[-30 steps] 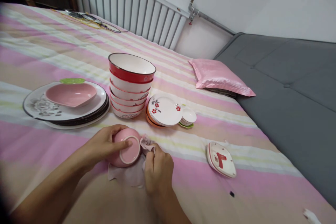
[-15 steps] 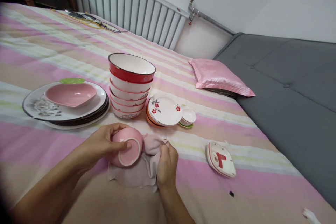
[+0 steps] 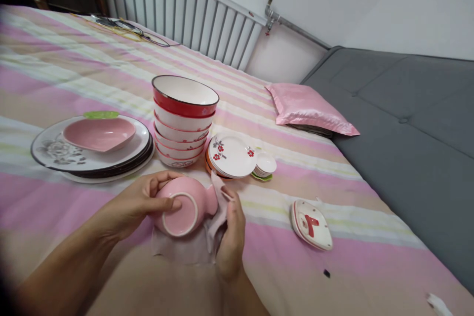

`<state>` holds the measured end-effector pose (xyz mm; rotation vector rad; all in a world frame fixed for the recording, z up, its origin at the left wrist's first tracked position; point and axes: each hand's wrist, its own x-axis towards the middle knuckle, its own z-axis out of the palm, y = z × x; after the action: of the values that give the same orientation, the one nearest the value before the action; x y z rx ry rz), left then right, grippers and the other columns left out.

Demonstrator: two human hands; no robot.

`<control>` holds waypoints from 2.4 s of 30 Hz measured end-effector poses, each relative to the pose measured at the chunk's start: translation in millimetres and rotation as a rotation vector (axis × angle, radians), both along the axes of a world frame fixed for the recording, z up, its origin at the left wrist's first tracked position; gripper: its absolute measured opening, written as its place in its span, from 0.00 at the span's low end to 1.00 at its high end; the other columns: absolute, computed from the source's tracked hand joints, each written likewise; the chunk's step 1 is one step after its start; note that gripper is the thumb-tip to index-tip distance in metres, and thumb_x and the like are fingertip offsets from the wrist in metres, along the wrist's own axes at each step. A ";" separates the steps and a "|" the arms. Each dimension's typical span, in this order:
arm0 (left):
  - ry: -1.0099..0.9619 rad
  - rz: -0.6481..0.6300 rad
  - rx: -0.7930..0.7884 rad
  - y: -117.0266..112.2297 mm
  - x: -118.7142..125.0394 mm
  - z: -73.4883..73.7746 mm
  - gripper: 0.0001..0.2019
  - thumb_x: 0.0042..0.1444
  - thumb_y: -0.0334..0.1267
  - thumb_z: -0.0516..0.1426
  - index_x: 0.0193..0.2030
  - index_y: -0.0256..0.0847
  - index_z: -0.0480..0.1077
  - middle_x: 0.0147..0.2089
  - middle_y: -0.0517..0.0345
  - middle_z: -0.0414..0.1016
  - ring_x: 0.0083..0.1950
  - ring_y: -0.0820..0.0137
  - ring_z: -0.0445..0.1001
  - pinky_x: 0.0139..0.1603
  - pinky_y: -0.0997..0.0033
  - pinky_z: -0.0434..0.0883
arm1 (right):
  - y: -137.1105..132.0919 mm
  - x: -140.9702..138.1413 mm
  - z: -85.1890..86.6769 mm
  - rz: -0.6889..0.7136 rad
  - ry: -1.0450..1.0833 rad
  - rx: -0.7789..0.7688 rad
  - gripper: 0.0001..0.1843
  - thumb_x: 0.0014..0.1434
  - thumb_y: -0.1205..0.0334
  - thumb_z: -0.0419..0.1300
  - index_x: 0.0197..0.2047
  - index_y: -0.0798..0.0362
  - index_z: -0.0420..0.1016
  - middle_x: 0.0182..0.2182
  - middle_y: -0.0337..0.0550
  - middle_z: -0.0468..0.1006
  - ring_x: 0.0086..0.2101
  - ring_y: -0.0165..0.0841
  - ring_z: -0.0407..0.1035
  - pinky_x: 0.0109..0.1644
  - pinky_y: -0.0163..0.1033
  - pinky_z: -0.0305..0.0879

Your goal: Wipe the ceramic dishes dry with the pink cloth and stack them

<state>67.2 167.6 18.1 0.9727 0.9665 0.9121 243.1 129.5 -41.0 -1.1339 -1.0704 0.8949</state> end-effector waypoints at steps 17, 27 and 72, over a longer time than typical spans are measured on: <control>-0.205 -0.002 -0.031 3.0 -2.7 3.1 0.23 0.36 0.32 0.68 0.43 0.36 0.72 0.38 0.56 0.77 0.34 0.74 0.72 0.33 0.81 0.67 | 0.0 -6.9 10.8 0.053 0.151 -0.114 0.23 0.56 0.54 0.62 0.54 0.54 0.70 0.47 0.49 0.77 0.45 0.34 0.73 0.47 0.37 0.69; -0.139 -0.169 0.015 -1.1 -4.4 2.1 0.20 0.41 0.34 0.68 0.44 0.38 0.74 0.35 0.58 0.75 0.35 0.72 0.71 0.33 0.80 0.68 | -0.5 -8.2 11.1 0.080 0.142 -0.117 0.16 0.59 0.54 0.59 0.47 0.53 0.74 0.42 0.44 0.78 0.43 0.33 0.71 0.47 0.36 0.68; -0.093 -0.335 0.033 -4.9 1.7 -2.5 0.28 0.43 0.33 0.66 0.54 0.37 0.69 0.44 0.51 0.76 0.42 0.67 0.73 0.39 0.74 0.71 | -3.0 -3.4 16.9 0.062 -0.311 -0.039 0.12 0.67 0.53 0.45 0.41 0.49 0.64 0.35 0.37 0.68 0.37 0.30 0.63 0.41 0.34 0.59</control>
<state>68.8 162.7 15.5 1.0731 0.6854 0.6856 239.7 126.5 -24.1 -1.3071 -1.3516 0.8059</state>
